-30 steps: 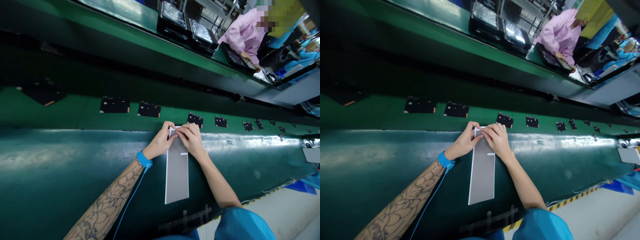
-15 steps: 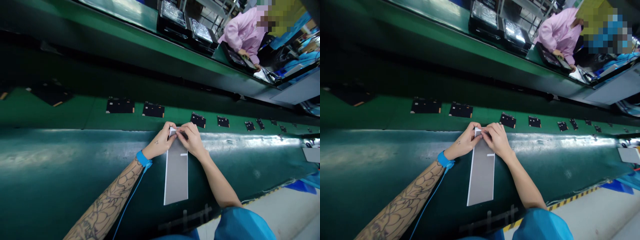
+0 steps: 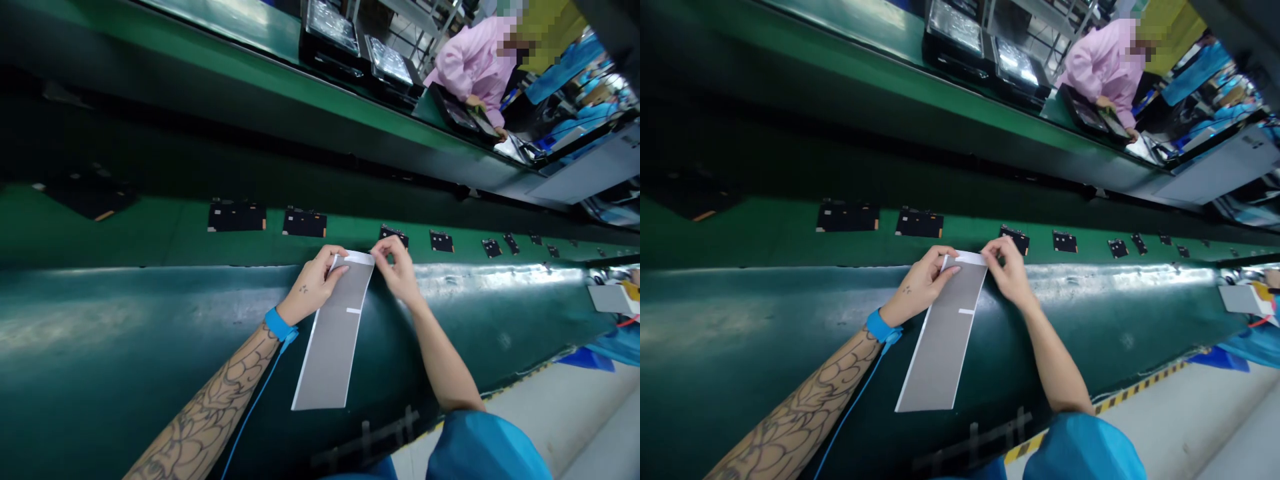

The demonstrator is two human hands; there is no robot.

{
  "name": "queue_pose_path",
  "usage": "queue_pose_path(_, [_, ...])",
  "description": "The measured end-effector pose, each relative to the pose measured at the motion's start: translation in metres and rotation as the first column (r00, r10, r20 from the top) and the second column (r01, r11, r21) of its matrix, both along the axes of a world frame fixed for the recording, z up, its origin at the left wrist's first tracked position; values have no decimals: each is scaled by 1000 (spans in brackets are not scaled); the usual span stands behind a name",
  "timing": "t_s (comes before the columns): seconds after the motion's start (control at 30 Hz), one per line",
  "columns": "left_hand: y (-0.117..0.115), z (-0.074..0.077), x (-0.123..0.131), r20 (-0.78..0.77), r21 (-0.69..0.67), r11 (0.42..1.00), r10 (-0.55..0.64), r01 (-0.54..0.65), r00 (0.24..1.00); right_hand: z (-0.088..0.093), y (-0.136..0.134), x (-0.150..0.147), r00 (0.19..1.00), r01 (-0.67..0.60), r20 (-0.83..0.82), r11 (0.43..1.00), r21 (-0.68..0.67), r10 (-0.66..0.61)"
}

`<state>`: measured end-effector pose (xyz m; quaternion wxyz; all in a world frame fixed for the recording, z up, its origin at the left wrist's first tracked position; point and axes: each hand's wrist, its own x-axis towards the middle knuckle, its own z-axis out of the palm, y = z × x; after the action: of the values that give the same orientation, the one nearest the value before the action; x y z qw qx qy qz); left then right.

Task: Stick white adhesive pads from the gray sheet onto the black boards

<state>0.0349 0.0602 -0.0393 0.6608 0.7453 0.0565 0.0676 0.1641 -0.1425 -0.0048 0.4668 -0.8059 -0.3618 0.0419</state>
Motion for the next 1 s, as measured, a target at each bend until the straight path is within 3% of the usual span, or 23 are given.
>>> queue_pose_path(0.1, [0, 1, 0, -1, 14, 1000, 9, -9, 1000, 4, -41, 60, 989, 71, -123, 994, -88, -82])
queue_pose_path(0.17, [0, 2, 0, 2, 32, 999, 13, -13, 1000, 4, -66, 98, 983, 48, -160, 974, -220, -85])
queue_pose_path(0.3, [0, 4, 0, -4, 50, 999, 7, -7, 1000, -1, -89, 139, 977, -47, -212, 932, -360, -33])
queue_pose_path(0.77, [-1, 7, -1, -8, 71, 997, 17, -17, 1000, 0, -86, 158, 960, -100, -278, 897, -430, -26])
queue_pose_path(1.0, [-2, 6, -1, -17, 85, 996, 27, -26, 999, -2, -90, 157, 968, 74, -193, 919, -387, -159])
